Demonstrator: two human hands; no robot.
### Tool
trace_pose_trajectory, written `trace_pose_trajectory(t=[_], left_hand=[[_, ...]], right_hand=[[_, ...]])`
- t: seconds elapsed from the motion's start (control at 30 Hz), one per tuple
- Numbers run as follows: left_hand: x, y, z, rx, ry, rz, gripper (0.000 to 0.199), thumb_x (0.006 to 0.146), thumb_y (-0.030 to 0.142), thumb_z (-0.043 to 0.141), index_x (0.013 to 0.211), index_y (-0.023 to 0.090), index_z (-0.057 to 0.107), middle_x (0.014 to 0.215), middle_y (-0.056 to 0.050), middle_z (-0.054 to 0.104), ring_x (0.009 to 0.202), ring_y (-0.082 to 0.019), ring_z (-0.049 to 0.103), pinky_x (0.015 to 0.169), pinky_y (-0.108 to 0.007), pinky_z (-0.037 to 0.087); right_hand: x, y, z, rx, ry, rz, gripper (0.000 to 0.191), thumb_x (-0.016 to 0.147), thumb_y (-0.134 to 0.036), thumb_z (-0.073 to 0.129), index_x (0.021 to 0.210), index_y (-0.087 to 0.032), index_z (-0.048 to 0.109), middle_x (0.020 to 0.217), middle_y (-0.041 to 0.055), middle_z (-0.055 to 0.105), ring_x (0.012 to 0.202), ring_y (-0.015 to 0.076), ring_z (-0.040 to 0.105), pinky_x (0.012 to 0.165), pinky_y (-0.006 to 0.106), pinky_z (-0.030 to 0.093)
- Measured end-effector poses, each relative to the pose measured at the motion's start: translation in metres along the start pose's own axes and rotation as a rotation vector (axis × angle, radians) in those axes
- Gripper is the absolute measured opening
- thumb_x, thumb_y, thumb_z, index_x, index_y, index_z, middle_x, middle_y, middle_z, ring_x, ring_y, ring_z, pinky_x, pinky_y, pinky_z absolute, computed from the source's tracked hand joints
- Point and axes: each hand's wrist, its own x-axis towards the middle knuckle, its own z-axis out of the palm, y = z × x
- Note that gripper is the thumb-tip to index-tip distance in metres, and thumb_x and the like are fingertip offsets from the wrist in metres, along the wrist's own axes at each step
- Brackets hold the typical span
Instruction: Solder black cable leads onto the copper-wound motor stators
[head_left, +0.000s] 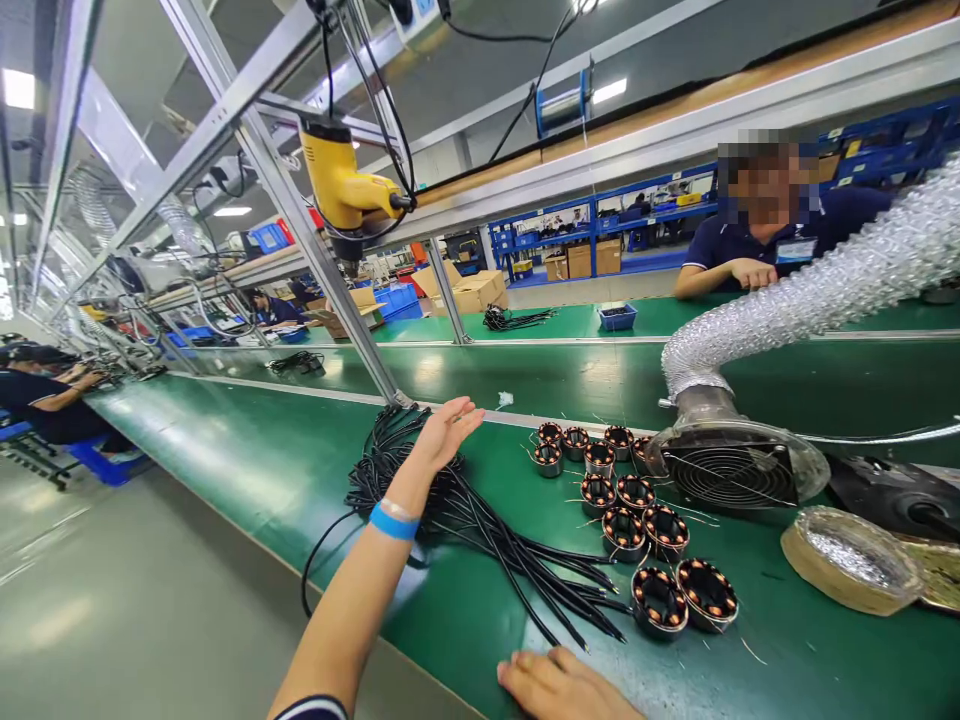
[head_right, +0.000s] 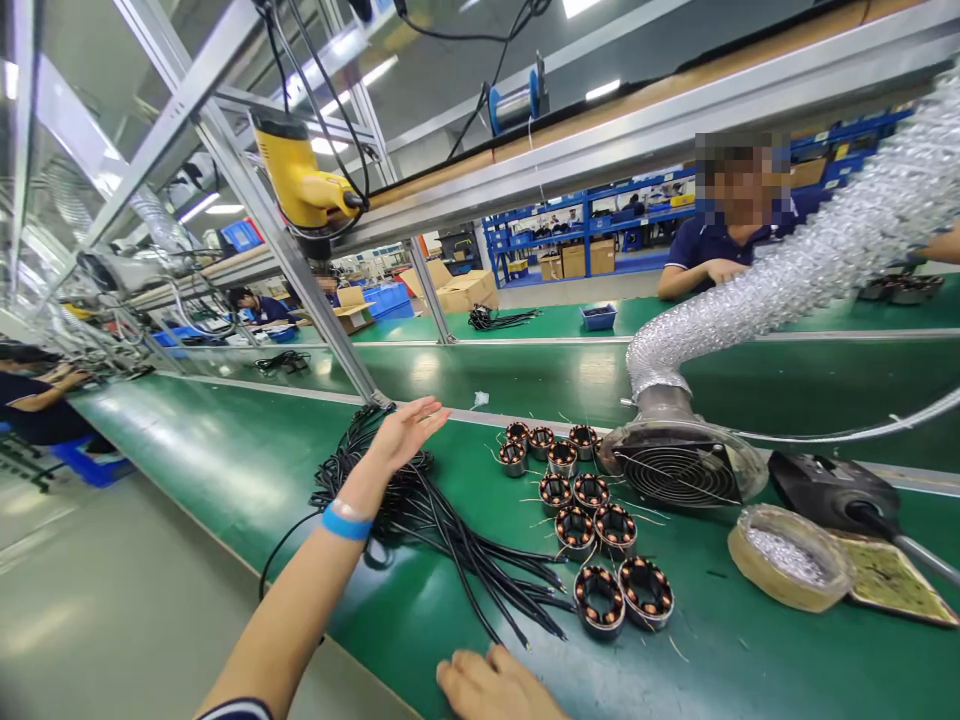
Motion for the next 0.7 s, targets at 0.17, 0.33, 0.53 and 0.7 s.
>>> trace_pose_trajectory(t=[0.17, 0.33, 0.53, 0.7], left_hand=[[-0.115, 0.011, -0.096, 0.184, -0.24, -0.08, 0.036, 0.072, 0.042, 0.081, 0.085, 0.01, 0.07, 0.08, -0.014, 0.07, 0.066, -0.023, 0.067, 0.063, -0.032, 0.053], [-0.162, -0.012, -0.204, 0.557, 0.159, -0.317, 0.059, 0.078, 0.069, 0.061, 0.082, 0.011, 0.068, 0.071, -0.013, 0.068, 0.057, -0.02, 0.064, 0.05, -0.027, 0.047], [-0.089, 0.011, -0.259, 0.956, 0.533, -0.112, 0.032, 0.092, 0.04, 0.04, 0.083, 0.017, 0.061, 0.104, -0.014, 0.071, 0.109, -0.028, 0.065, 0.086, -0.035, 0.052], [0.002, 0.042, -0.251, 1.205, 0.455, -0.058, 0.032, 0.076, 0.041, 0.058, 0.055, 0.021, 0.047, 0.081, -0.016, 0.068, 0.122, -0.045, 0.052, 0.099, -0.054, 0.041]], right_hand=[[0.024, 0.027, -0.035, -0.007, -0.202, 0.245, 0.055, 0.09, -0.044, 0.061, 0.137, -0.017, 0.051, 0.154, 0.0213, 0.034, 0.139, 0.0376, 0.038, 0.108, 0.05, 0.039], [0.013, 0.04, -0.006, -0.186, -0.171, 0.465, 0.063, 0.08, -0.009, 0.056, 0.142, -0.01, 0.047, 0.143, 0.0252, 0.048, 0.128, 0.039, 0.051, 0.1, 0.051, 0.047], [-0.004, 0.052, -0.003, -0.139, -0.19, 0.417, 0.084, 0.071, 0.01, 0.036, 0.15, -0.02, 0.039, 0.136, 0.0084, 0.06, 0.122, 0.0217, 0.057, 0.096, 0.035, 0.052], [0.005, 0.05, -0.019, -0.099, -0.24, 0.392, 0.075, 0.073, 0.004, 0.041, 0.145, -0.015, 0.044, 0.137, 0.009, 0.059, 0.12, 0.0228, 0.057, 0.094, 0.034, 0.053]])
